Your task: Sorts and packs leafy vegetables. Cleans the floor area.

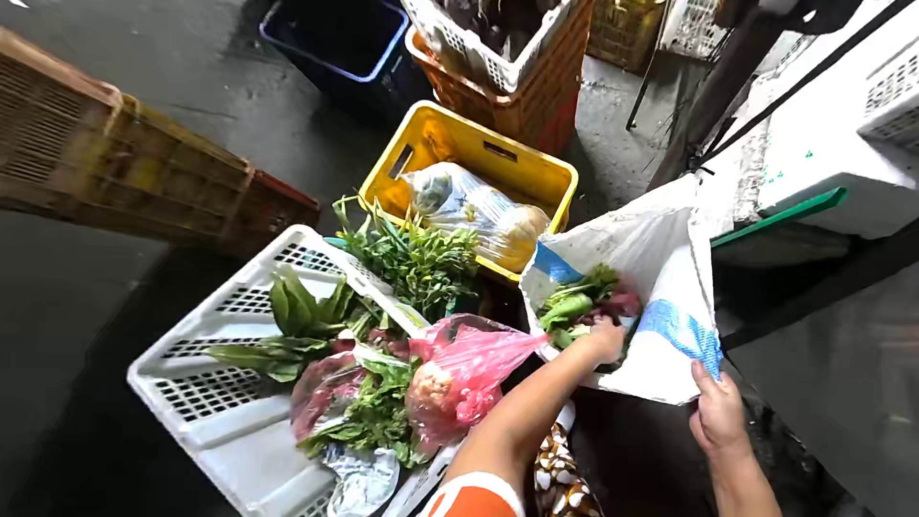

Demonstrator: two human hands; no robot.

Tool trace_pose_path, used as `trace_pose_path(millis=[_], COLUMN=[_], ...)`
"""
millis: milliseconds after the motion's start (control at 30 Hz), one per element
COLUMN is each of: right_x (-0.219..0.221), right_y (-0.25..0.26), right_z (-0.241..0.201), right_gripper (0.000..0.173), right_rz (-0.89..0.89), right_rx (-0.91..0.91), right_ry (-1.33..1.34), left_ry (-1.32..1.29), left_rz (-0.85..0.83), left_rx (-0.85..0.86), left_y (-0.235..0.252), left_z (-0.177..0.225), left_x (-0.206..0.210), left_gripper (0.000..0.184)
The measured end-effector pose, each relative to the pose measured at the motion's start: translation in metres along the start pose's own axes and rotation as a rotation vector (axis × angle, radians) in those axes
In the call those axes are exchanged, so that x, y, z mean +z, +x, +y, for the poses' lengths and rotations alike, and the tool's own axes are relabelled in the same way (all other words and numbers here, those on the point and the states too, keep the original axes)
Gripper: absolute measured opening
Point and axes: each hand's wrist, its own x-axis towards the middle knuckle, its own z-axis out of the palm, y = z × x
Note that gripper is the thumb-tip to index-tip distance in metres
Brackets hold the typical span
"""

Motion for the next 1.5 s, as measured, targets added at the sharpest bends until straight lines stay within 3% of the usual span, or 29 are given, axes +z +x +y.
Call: trace_pose_path(millis=[100, 167, 200, 233, 300, 367, 433, 500, 567, 667, 733, 833, 933, 967, 1067, 1133, 1200, 1267, 1333, 1400, 1500], right_x=[-0.013, -0.015, -0.015, -0.015, -0.012, -0.011, -0.005, 0.013, 0.048, 0.118, 0.163, 0.199, 0.194, 0.181, 0.136, 0.116, 0.1, 0.089, 0.087, 0.096, 0.141], right_y=[0.013, 0.016, 0.014, 0.012, 0.01, 0.006, 0.0, -0.009, -0.026, -0.033, -0.029, -0.027, -0.05, -0.059, -0.071, -0.06, -0.034, -0.01, 0.0, -0.006, -0.055], right_z=[0.001, 0.001, 0.0, 0.0, 0.002, 0.006, 0.002, -0.007, -0.018, -0.013, 0.008, 0.032, 0.025, 0.018, -0.011, -0.033, -0.038, -0.034, -0.028, -0.019, -0.002], right_gripper=[0.033, 0.032, 0.032, 0.032, 0.036, 0.049, 0.073, 0.081, 0.078, 0.074, 0.083, 0.089, 0.11, 0.115, 0.075, 0.068, 0.054, 0.051, 0.069, 0.075, 0.061], right_rz=[0.046, 0.021, 0.007, -0.007, -0.005, 0.045, 0.145, 0.19, -0.087, -0.682, -0.906, -1.08, -1.147, -1.132, -0.87, -0.691, -0.586, -0.366, -0.139, -0.133, -0.373], right_rx=[0.001, -0.015, -0.017, -0.014, -0.041, -0.215, -0.542, -0.866, -0.941, -0.739, -0.486, -0.155, -0.148, -0.133, -0.091, -0.227, -0.484, -0.527, -0.298, -0.299, -0.51], right_ry=[-0.076, -0.123, -0.138, -0.148, -0.179, -0.338, -0.655, -0.833, -0.824, -0.797, -0.851, -0.732, -0.371, -0.246, 0.0, -0.016, -0.128, -0.415, -0.742, -0.854, -0.72], left_ry=[-0.074, 0.031, 0.136, 0.215, 0.234, 0.232, 0.136, -0.082, -0.22, -0.35, -0.415, -0.391, -0.306, -0.335, -0.53, -0.663, -0.694, -0.622, -0.463, -0.37, -0.411], left_rz=[0.311, 0.638, 0.74, 0.754, 0.554, 0.465, 0.494, 0.527, 0.632, 0.804, 0.854, 0.953, 1.209, 1.235, 1.124, 0.886, 0.672, 0.638, 0.747, 0.884, 1.004], left_rx=[0.325, 0.341, 0.262, 0.129, -0.237, -0.497, -0.601, -0.611, -0.519, -0.435, -0.46, -0.435, -0.248, -0.169, 0.147, 0.345, 0.39, 0.337, 0.214, -0.001, -0.444], left_y=[-0.057, -0.107, -0.131, -0.156, -0.202, -0.238, -0.268, -0.285, -0.281, -0.264, -0.264, -0.274, -0.284, -0.281, -0.254, -0.23, -0.213, -0.222, -0.249, -0.282, -0.334], left_z=[0.004, 0.002, -0.006, -0.018, -0.046, -0.079, -0.101, -0.114, -0.134, -0.156, -0.158, -0.134, -0.083, -0.062, -0.006, 0.017, 0.02, 0.009, -0.02, -0.075, -0.187], left_x=[-0.011, -0.014, -0.016, -0.019, -0.034, -0.039, -0.033, -0.018, 0.007, 0.024, 0.02, 0.009, -0.013, -0.021, -0.057, -0.078, -0.088, -0.088, -0.079, -0.066, -0.033], left_gripper=[0.042, 0.042, 0.055, 0.074, 0.115, 0.136, 0.145, 0.148, 0.144, 0.12, 0.099, 0.072, 0.072, 0.076, 0.09, 0.103, 0.11, 0.108, 0.096, 0.089, 0.096])
